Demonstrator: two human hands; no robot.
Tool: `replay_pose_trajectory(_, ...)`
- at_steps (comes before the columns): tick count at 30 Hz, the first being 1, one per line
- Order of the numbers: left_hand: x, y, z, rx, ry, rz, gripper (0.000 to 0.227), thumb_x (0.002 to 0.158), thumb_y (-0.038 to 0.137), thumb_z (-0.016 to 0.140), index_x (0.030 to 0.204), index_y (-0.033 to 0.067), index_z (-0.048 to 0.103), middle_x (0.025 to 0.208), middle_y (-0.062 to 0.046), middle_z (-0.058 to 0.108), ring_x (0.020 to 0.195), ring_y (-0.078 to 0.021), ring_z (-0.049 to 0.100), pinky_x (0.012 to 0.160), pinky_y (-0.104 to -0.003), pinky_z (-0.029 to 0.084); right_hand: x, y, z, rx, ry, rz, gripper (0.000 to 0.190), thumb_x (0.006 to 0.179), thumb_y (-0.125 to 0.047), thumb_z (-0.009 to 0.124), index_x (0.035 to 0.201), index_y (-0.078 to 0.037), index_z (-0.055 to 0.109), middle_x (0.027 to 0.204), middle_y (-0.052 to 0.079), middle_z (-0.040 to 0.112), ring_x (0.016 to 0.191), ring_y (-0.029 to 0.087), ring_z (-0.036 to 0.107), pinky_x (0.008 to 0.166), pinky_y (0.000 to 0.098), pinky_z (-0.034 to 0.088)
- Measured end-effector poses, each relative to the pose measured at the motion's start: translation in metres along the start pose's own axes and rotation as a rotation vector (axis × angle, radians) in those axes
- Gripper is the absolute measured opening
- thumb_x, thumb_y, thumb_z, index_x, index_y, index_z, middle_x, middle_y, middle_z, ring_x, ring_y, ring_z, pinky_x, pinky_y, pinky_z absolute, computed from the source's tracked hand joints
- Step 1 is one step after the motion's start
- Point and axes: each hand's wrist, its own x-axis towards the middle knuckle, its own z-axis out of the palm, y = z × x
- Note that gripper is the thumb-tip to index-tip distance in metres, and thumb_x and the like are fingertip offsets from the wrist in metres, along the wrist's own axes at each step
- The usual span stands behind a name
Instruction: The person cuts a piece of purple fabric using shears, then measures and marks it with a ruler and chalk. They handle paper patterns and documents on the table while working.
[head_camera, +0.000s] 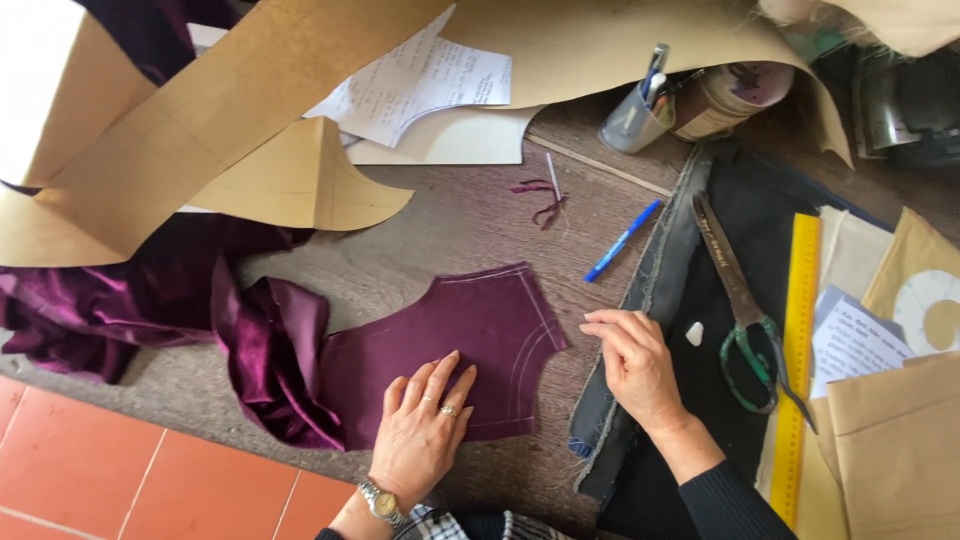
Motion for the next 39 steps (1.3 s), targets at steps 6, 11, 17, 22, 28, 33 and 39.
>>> replay_pose_trajectory(6, 0.0, -0.001, 0.001, 0.01, 0.012, 0.006, 0.046, 0.09, 0.035, 0.052, 0.134, 0.0231, 0.052, 0.143, -0.002, 0.046, 0.12, -0.0218, 0.048, 0.092, -0.044, 0.038, 0.018, 0.005, -0.027, 0.113, 0.158, 0.155, 0.023, 0.092, 0.003, 0.046, 0.092, -0.001, 0.069, 0.095, 0.01, 0.068, 0.093, 0.023, 0.066, 0.085, 0.0341, 0.051)
replay_pose_trajectory(11, -0.002, -0.001, 0.005, 0.028, 0.019, 0.001, 0.047, 0.09, 0.037, 0.051, 0.135, 0.0253, 0.051, 0.144, 0.0, 0.045, 0.121, -0.0194, 0.048, 0.093, -0.042, 0.038, -0.005, 0.057, -0.059, 0.054, 0.254, 0.425, 0.017, 0.095, 0.0, 0.053, 0.101, -0.003, 0.068, 0.097, 0.01, 0.067, 0.081, 0.021, 0.066, 0.076, 0.029, 0.05)
replay_pose_trajectory(17, -0.003, 0.0, 0.008, 0.05, 0.016, -0.009, 0.047, 0.089, 0.039, 0.051, 0.135, 0.0267, 0.051, 0.143, 0.001, 0.045, 0.12, -0.0189, 0.048, 0.094, -0.042, 0.038, -0.017, 0.053, -0.085, -0.002, -0.02, 0.993, 0.015, 0.092, -0.015, 0.06, 0.103, -0.01, 0.069, 0.088, 0.006, 0.073, 0.07, 0.019, 0.071, 0.069, 0.0303, 0.053)
replay_pose_trajectory(22, -0.002, 0.0, 0.007, 0.054, 0.026, -0.002, 0.047, 0.089, 0.038, 0.051, 0.134, 0.0254, 0.051, 0.143, 0.0, 0.046, 0.119, -0.02, 0.049, 0.093, -0.041, 0.038, -0.028, 0.054, -0.067, -0.022, -0.043, 0.924, 0.018, 0.086, -0.021, 0.071, 0.099, -0.009, 0.068, 0.088, 0.007, 0.068, 0.071, 0.021, 0.065, 0.067, 0.0331, 0.053)
replay_pose_trajectory(28, -0.003, -0.001, 0.007, 0.053, 0.013, -0.003, 0.047, 0.089, 0.038, 0.051, 0.135, 0.0261, 0.05, 0.143, 0.0, 0.046, 0.121, -0.0201, 0.048, 0.092, -0.042, 0.039, -0.025, 0.061, -0.061, -0.01, -0.018, 0.959, 0.02, 0.083, -0.016, 0.075, 0.095, -0.008, 0.062, 0.098, 0.007, 0.063, 0.074, 0.02, 0.062, 0.068, 0.032, 0.053)
replay_pose_trajectory(33, -0.005, -0.001, 0.01, 0.062, 0.076, -0.003, 0.048, 0.087, 0.04, 0.053, 0.133, 0.0287, 0.052, 0.143, 0.003, 0.047, 0.117, -0.0176, 0.051, 0.094, -0.038, 0.037, -0.051, 0.088, -0.06, 0.467, 0.294, 0.975, 0.02, 0.082, -0.005, 0.073, 0.094, -0.005, 0.057, 0.076, 0.013, 0.065, 0.063, 0.019, 0.067, 0.06, 0.0251, 0.053)
replay_pose_trajectory(39, -0.009, -0.003, 0.016, 0.092, 0.028, -0.042, 0.049, 0.086, 0.045, 0.049, 0.134, 0.033, 0.05, 0.145, 0.006, 0.046, 0.119, -0.017, 0.051, 0.096, -0.041, 0.039, -0.089, 0.111, -0.106, 0.219, 0.566, 1.137, 0.006, 0.094, -0.007, 0.065, 0.1, -0.006, 0.061, 0.09, 0.01, 0.069, 0.08, 0.016, 0.069, 0.081, 0.0285, 0.054)
